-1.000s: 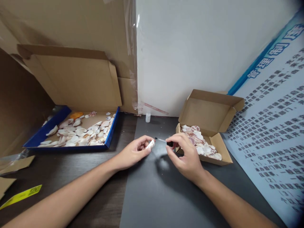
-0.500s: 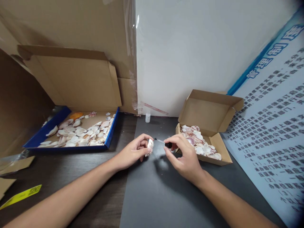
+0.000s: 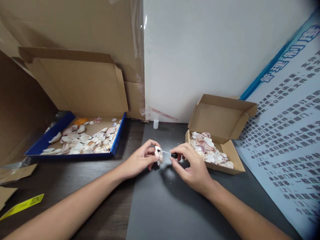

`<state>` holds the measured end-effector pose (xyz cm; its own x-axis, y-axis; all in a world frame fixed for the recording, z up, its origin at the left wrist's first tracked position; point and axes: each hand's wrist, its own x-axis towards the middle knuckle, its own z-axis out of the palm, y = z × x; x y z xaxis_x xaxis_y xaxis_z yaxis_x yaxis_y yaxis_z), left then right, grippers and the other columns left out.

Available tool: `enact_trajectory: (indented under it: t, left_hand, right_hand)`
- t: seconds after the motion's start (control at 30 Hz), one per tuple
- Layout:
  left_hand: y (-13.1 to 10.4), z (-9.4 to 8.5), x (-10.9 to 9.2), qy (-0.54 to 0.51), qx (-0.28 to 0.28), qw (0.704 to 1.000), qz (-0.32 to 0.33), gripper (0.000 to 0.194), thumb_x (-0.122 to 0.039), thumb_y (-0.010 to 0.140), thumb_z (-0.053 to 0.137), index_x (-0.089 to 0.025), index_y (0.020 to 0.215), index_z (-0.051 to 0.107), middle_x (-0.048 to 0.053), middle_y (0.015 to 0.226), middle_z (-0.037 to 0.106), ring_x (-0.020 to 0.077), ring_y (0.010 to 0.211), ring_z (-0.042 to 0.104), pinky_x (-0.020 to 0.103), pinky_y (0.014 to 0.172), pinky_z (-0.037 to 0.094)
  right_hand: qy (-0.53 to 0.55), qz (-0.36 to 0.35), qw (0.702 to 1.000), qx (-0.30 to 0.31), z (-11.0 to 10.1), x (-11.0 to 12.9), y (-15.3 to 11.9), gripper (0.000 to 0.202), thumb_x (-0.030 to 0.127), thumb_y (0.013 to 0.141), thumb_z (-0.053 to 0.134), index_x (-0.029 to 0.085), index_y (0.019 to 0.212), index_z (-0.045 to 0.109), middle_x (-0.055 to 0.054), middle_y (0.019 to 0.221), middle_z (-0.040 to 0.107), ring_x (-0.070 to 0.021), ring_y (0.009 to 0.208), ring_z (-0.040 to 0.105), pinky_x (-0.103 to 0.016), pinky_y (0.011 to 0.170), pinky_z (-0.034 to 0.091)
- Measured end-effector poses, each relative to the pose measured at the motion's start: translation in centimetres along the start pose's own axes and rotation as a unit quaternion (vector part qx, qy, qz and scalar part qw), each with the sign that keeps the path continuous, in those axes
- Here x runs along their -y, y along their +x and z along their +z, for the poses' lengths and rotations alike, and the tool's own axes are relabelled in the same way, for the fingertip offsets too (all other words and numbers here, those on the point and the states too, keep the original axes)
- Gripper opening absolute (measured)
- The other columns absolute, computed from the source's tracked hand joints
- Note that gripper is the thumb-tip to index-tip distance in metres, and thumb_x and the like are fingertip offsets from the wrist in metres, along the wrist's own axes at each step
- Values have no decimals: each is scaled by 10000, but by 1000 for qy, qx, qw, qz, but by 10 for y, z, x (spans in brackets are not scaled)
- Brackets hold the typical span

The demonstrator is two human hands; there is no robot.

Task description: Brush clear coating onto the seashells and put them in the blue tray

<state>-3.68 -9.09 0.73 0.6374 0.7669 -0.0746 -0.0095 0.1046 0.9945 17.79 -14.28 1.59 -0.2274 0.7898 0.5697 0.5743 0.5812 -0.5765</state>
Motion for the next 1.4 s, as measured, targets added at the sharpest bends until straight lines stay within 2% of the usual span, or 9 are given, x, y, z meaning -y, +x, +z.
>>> enact_trajectory:
  t: [0.1, 0.23, 0.33, 0.5, 0.9, 1.0, 1.1, 1.27, 1.4]
  left_hand:
    - [0, 0, 1, 1, -1, 1000, -3, 344, -359, 858, 655, -220, 1081, 434, 9, 855, 623, 139, 725, 586, 209, 534, 416]
    - [0, 0, 1, -8, 4, 1000, 0, 341, -347, 855, 662, -221, 1054, 415, 1, 851, 618, 129, 727, 565, 200, 529, 415]
    - [0, 0, 1, -15, 5, 1000, -1, 350, -349, 851, 671, -224, 1038, 403, -13, 835, 609, 104, 668, 525, 194, 517, 408]
    - [1, 0, 4, -21, 5, 1000, 0, 374, -365, 850, 684, -231, 1035, 388, -23, 836, 597, 84, 628, 499, 183, 499, 394]
    - [1, 0, 5, -3, -1, 1000, 0, 401, -323, 847, 683, -245, 940, 300, -57, 771, 542, 73, 600, 467, 177, 491, 429]
    - [0, 2, 2, 7, -8, 1000, -1, 418, -310, 819, 696, -246, 894, 290, -53, 808, 511, 75, 626, 468, 175, 490, 436]
    - [0, 2, -1, 35, -15, 999, 0, 423, -300, 790, 702, -237, 843, 286, -42, 870, 495, 61, 620, 444, 180, 490, 436]
    - [-2, -1, -3, 85, -21, 996, 2, 324, -242, 800, 643, -219, 855, 325, -38, 873, 488, 61, 623, 477, 212, 561, 424]
    - [-3, -3, -3, 92, -16, 996, 11, 268, -195, 833, 584, -222, 903, 327, -27, 920, 507, 84, 701, 554, 248, 667, 425]
  right_hand:
    - [-8, 16, 1000, -22, 0, 0, -1, 150, 157, 896, 591, 233, 1023, 617, -32, 914, 562, -151, 711, 571, -320, 672, 501]
    - [28, -9, 1000, 7, 1, 1, -1, 182, 142, 891, 595, 228, 1050, 614, -34, 933, 568, -148, 729, 584, -309, 674, 499]
    - [7, 16, 1000, -12, 1, 1, -1, 164, 141, 885, 606, 222, 1027, 617, -25, 893, 578, -151, 715, 576, -312, 672, 486]
    - [15, -1, 1000, 7, 0, 1, 0, 154, 181, 907, 615, 223, 1056, 614, -18, 871, 602, -153, 727, 582, -308, 685, 486]
    - [-10, 28, 999, -19, -1, 0, 0, 133, 185, 904, 621, 212, 1034, 624, -21, 871, 611, -158, 751, 589, -299, 698, 471]
    - [1, 14, 1000, 4, -1, -1, 0, 137, 187, 898, 625, 213, 1033, 624, -16, 852, 611, -161, 749, 588, -299, 701, 472]
    - [-10, 38, 999, -10, 0, 0, 0, 121, 189, 902, 617, 215, 1020, 627, -16, 852, 608, -158, 738, 584, -296, 692, 471]
    - [17, 0, 1000, 19, 1, 2, -1, 147, 187, 902, 619, 212, 1046, 624, -19, 864, 619, -160, 764, 592, -297, 711, 479]
    - [1, 22, 1000, 4, 2, 2, -1, 141, 181, 907, 616, 208, 1045, 628, -18, 863, 611, -153, 752, 588, -297, 702, 479]
